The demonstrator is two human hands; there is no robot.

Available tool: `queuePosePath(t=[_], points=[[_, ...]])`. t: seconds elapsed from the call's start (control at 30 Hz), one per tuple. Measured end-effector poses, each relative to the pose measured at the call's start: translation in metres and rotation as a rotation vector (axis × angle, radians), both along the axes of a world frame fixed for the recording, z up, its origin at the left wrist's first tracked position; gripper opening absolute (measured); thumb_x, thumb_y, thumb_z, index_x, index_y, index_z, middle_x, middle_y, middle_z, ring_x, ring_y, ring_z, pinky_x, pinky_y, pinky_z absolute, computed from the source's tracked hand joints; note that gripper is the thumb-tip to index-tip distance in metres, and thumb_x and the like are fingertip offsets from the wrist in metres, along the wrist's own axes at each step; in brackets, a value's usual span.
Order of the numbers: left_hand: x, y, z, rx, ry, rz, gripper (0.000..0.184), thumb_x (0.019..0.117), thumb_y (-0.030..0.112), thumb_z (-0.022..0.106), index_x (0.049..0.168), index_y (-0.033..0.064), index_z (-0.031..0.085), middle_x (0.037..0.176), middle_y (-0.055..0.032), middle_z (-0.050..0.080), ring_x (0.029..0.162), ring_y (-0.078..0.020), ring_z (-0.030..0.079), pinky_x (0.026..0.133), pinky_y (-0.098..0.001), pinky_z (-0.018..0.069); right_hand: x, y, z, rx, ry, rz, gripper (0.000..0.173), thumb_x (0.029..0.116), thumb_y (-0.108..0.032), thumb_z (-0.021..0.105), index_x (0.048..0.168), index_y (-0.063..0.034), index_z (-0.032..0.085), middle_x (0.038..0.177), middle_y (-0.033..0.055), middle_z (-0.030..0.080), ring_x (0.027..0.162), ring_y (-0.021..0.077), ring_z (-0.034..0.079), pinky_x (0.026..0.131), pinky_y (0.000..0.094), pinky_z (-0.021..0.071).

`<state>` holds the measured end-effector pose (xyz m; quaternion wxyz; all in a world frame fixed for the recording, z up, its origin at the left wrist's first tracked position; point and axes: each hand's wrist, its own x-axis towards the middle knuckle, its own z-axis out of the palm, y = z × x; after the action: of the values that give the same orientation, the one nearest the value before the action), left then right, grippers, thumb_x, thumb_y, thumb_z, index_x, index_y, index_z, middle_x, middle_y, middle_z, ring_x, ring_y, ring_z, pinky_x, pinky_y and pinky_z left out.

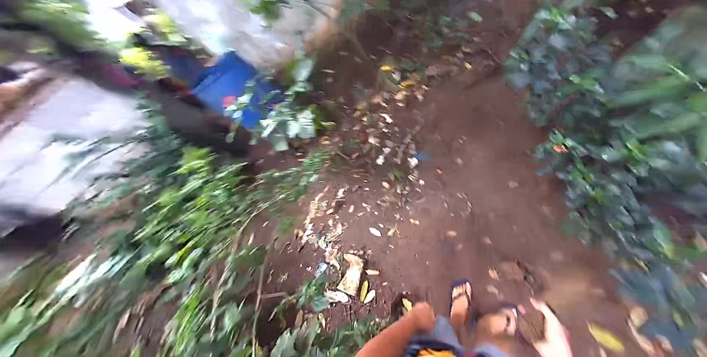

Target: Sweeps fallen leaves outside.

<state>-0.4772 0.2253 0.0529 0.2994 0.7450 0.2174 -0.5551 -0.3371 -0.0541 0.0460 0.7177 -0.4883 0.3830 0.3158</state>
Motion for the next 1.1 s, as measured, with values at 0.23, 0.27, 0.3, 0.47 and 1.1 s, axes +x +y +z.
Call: queuePosePath(t=[0.23,0.27,0.3,0.47,1.1], points=[[0.022,-0.005,0.003,0.013,-0.014,-0.005,0.032,0.1009,0.021,0.063,0.125,-0.0009,0.067,0.120,-0.0226,0.070,0.115,-0.0346,0.067,0.103,-0.0525,0.0502,0.017,0.060,0.011,0.241,0.278,0.029,0.032,0.0972,-0.018,0.064,0.124,-0.0016,0.057,0.093,0.0128,0.066,0.074,0.0211,0.067,0.068,0.0388,0.0594],[0.023,-0.006,0.001,0.003,-0.023,0.040,0.031,0.1010,0.017,0.063,0.125,-0.0026,0.066,0.117,-0.0231,0.070,0.109,-0.0339,0.068,0.100,-0.0512,0.0525,0.020,0.052,0.006,0.263,0.292,0.053,0.033,0.0977,-0.019,0.064,0.125,-0.0024,0.057,0.094,0.0119,0.065,0.076,0.0201,0.066,0.070,0.0380,0.0587],[0.022,-0.004,-0.001,0.001,-0.028,0.086,0.030,0.1011,0.014,0.062,0.125,-0.0038,0.065,0.114,-0.0234,0.071,0.104,-0.0331,0.070,0.095,-0.0502,0.0547,0.021,0.040,-0.001,0.282,0.291,0.062,0.033,0.0974,-0.020,0.065,0.125,-0.0028,0.057,0.095,0.0114,0.065,0.077,0.0193,0.066,0.072,0.0375,0.0581],[0.013,0.011,0.005,0.007,-0.006,0.188,0.027,0.1025,0.009,0.059,0.125,-0.0065,0.061,0.107,-0.0226,0.070,0.090,-0.0277,0.070,0.083,-0.0447,0.0578,0.014,-0.076,-0.033,0.206,0.263,-0.057,0.024,0.1001,-0.018,0.057,0.118,-0.0022,0.058,0.091,0.0094,0.064,0.072,0.0163,0.063,0.067,0.0334,0.0570],[0.017,0.000,-0.017,0.134,-0.025,0.289,0.028,0.1046,0.007,0.055,0.129,-0.0060,0.058,0.103,-0.0204,0.068,0.080,-0.0203,0.066,0.074,-0.0368,0.0563,-0.087,-0.122,-0.022,0.079,0.234,-0.143,0.067,0.0869,-0.010,0.074,0.145,-0.0041,0.041,0.100,0.0197,0.064,0.077,0.0284,0.068,0.070,0.0453,0.0605]])
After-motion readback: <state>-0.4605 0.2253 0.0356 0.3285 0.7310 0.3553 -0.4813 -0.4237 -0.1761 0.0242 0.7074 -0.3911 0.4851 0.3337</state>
